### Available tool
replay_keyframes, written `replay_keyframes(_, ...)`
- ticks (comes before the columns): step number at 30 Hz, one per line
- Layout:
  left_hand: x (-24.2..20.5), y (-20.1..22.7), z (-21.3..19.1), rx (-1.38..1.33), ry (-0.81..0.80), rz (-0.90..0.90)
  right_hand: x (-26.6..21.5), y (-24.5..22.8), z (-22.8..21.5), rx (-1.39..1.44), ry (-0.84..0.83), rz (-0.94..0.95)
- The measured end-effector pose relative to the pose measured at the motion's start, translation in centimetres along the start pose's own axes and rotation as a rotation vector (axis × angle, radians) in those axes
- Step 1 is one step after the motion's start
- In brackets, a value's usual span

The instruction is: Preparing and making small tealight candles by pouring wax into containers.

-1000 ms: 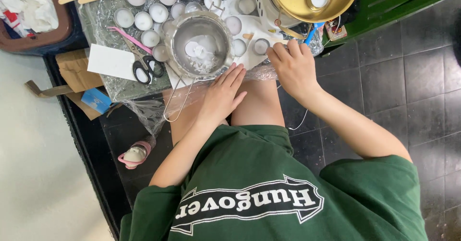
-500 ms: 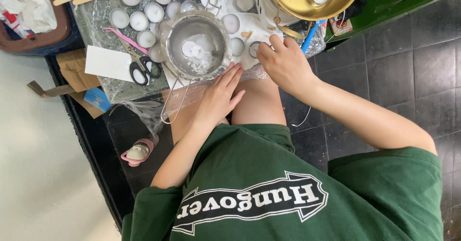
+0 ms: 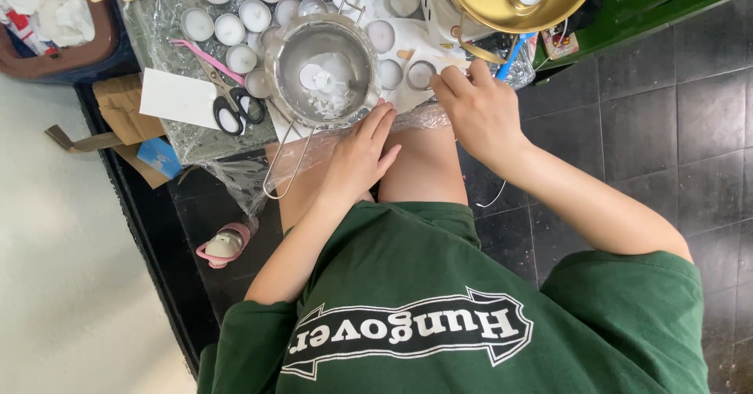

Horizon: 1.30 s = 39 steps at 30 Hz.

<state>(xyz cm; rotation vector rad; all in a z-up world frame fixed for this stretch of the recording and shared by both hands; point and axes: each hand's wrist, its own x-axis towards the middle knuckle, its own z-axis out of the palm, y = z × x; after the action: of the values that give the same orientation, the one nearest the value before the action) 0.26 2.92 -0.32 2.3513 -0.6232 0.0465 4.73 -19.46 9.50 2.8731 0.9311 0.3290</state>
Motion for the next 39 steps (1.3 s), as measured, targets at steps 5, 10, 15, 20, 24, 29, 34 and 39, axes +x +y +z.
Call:
replay_keyframes(5,0.1,-0.2,0.1,-0.063,0.023,-0.022,0.2,-0.9,-2.6,-0.065,0.081,0.017)
replay_keyframes(10,-0.2,-0.7,1.0,-0.045,0.047,-0.021,1.8,-0.5,-4.3,-0.047,0.17,0.016)
replay_keyframes(15,-0.4,-0.9,1.6,-0.035,0.054,-0.037,4.4,-1.8,-3.8,-0.03,0.173,-0.054)
replay_keyframes(20,-0.5,-1.3,1.9,-0.063,0.051,-0.033,6.4,-4.2,0.2,0.2,0.252,0.01)
replay_keyframes(24,-0.5,-1.3,2.0,-0.096,0.08,-0.048,7.2,-6.3,1.7,0.377,0.283,0.039)
replay_keyframes(29,-0.2,-1.0,1.7,-0.118,0.036,-0.09,7.8,-7.5,1.7,0.787,0.262,0.321)
replay_keyframes(34,-0.5,-1.3,2.1,-0.131,0.075,-0.046,7.8,-6.2,2.6,1.011,0.294,0.338)
replay_keyframes(39,-0.5,-1.2,2.1,-0.114,0.102,-0.021,7.8,-5.7,3.4,1.088,0.273,0.389)
